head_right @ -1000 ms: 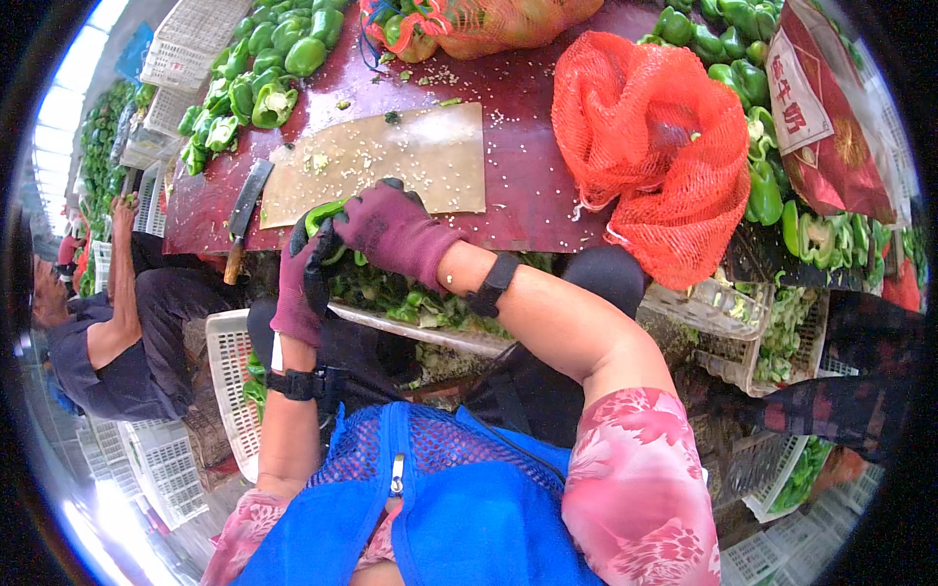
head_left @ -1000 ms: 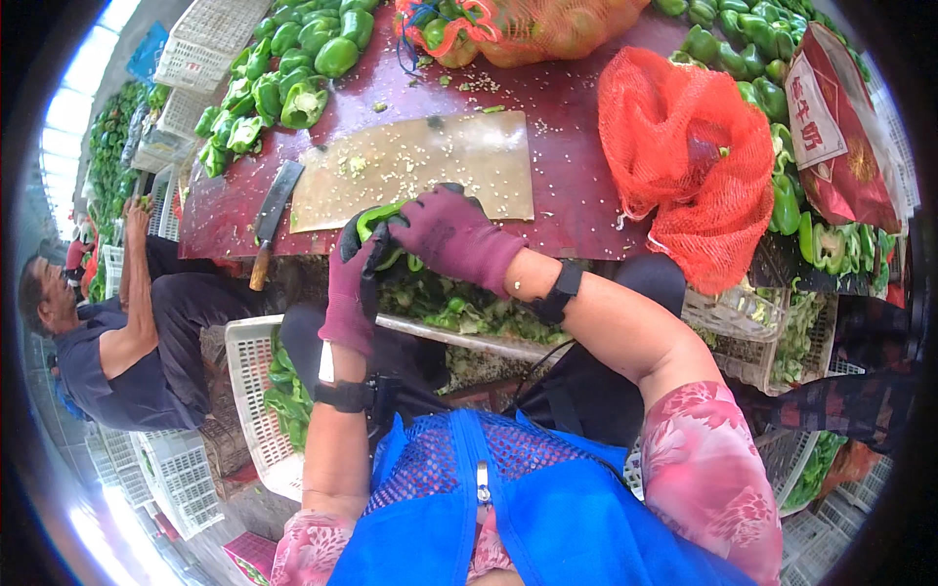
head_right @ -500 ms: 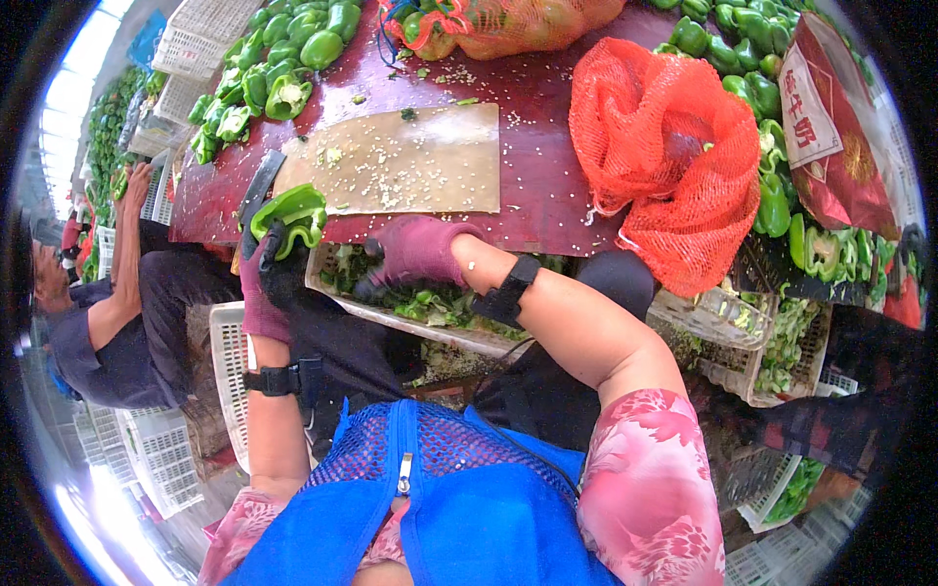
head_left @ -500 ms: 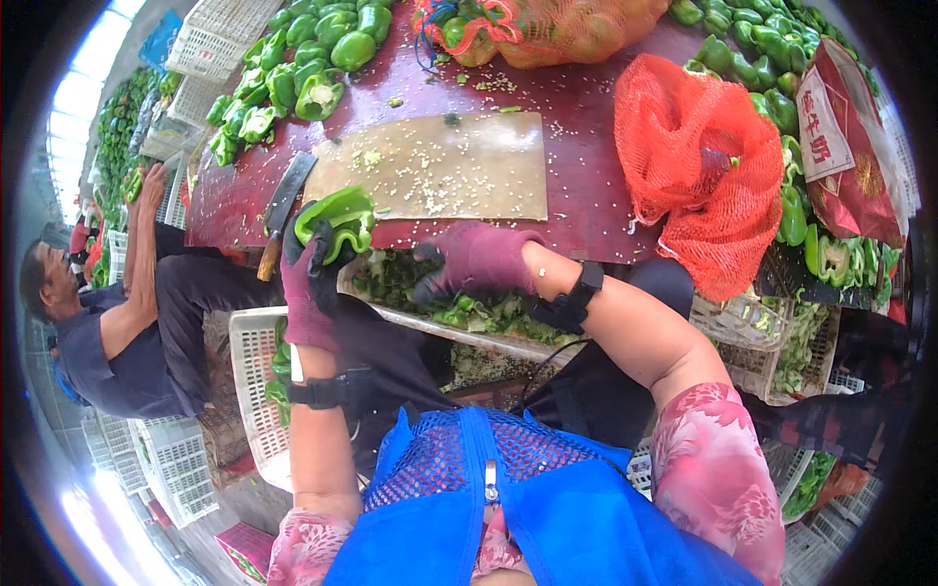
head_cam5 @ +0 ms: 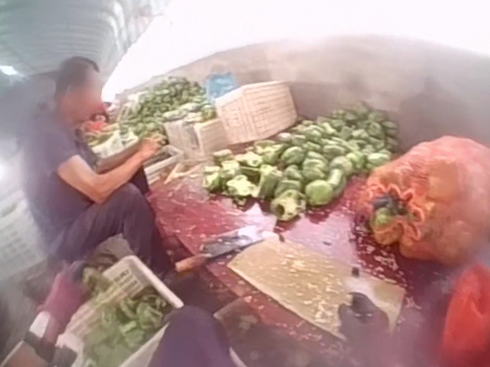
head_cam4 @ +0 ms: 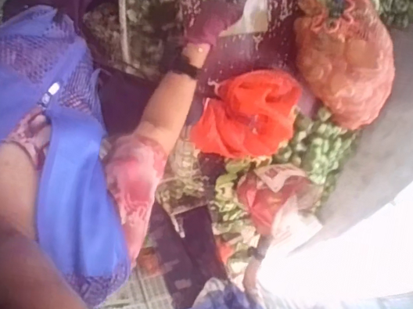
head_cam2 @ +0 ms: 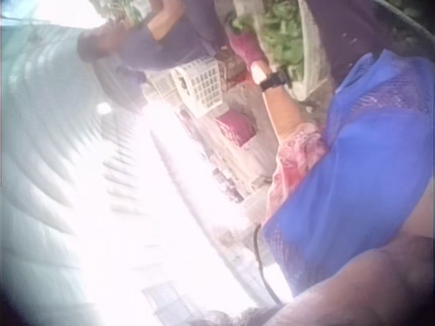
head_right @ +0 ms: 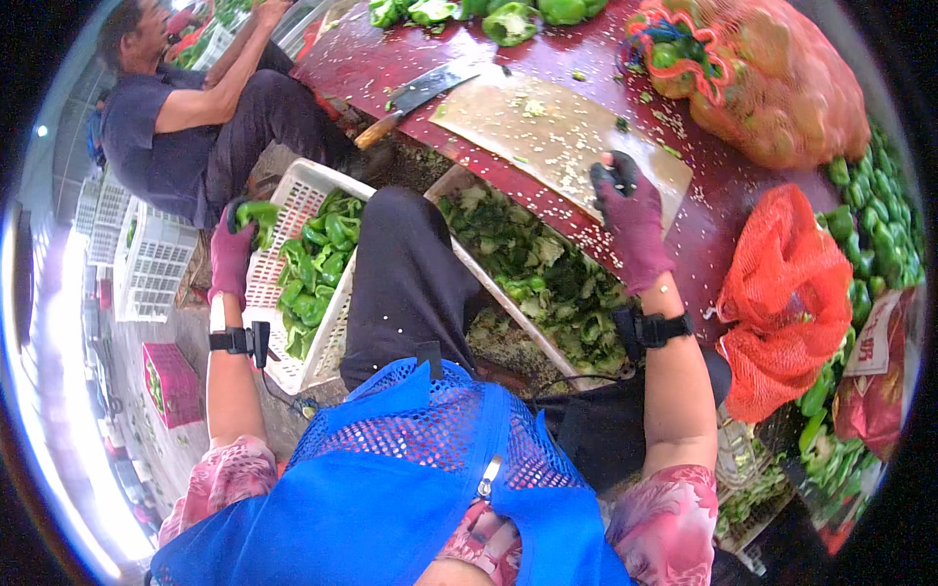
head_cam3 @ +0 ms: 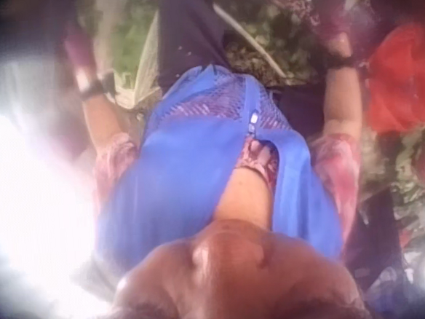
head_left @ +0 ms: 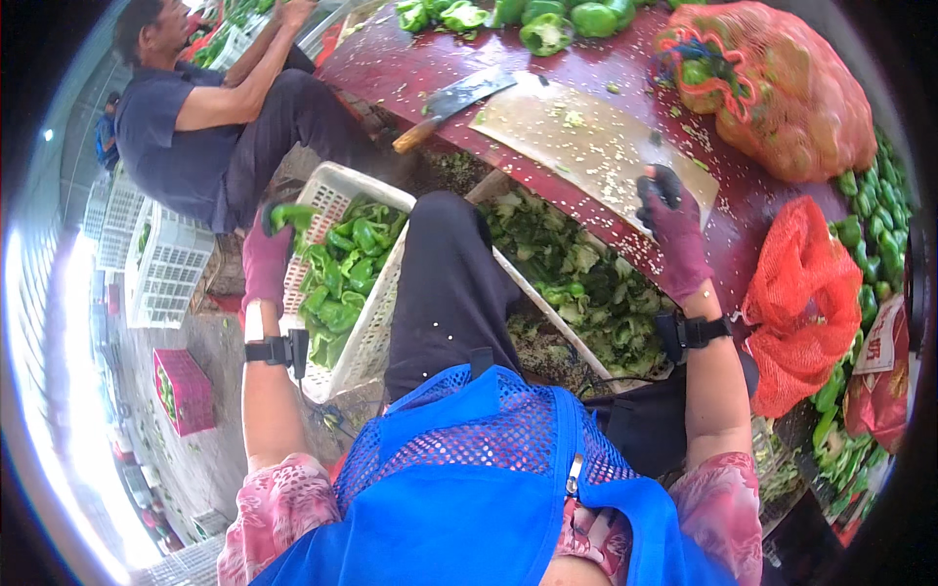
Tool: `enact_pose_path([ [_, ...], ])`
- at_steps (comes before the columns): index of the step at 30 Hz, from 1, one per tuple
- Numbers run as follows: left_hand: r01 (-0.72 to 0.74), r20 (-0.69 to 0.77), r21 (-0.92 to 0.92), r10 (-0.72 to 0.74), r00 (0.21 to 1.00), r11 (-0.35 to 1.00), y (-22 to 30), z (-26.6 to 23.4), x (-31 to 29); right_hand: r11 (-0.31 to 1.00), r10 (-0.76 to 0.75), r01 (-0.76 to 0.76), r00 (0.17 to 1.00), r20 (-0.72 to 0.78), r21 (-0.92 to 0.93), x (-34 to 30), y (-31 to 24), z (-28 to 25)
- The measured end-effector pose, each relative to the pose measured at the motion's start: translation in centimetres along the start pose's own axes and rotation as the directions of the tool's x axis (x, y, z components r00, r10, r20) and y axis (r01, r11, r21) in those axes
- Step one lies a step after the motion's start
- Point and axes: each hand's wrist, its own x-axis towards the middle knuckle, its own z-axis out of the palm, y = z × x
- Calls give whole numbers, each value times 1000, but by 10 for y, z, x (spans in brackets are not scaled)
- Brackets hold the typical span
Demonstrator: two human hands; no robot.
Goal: The person uses a knife to cut open and remove seeds from green peppers, placing the cleaned vegetable pieces into a white crate.
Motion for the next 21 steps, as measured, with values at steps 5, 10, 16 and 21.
enact_pose_path([
  [5,86,144,485,-176,974,870,-109,14,-50,999,15,-15,1000,15,36,-10,-7,-3],
  [10,-17,125,257,-15,992,966,-69,55,-38,930,-170,157,985,-10,-333,2,29,-5],
  [16,-482,19,-164,492,871,861,145,68,54,964,-115,107,993,-22,-244,3,16,-2],
  [21,-578,131,-194,604,786,793,285,140,108,983,-104,98,994,-28,-154,-5,8,-4],
])
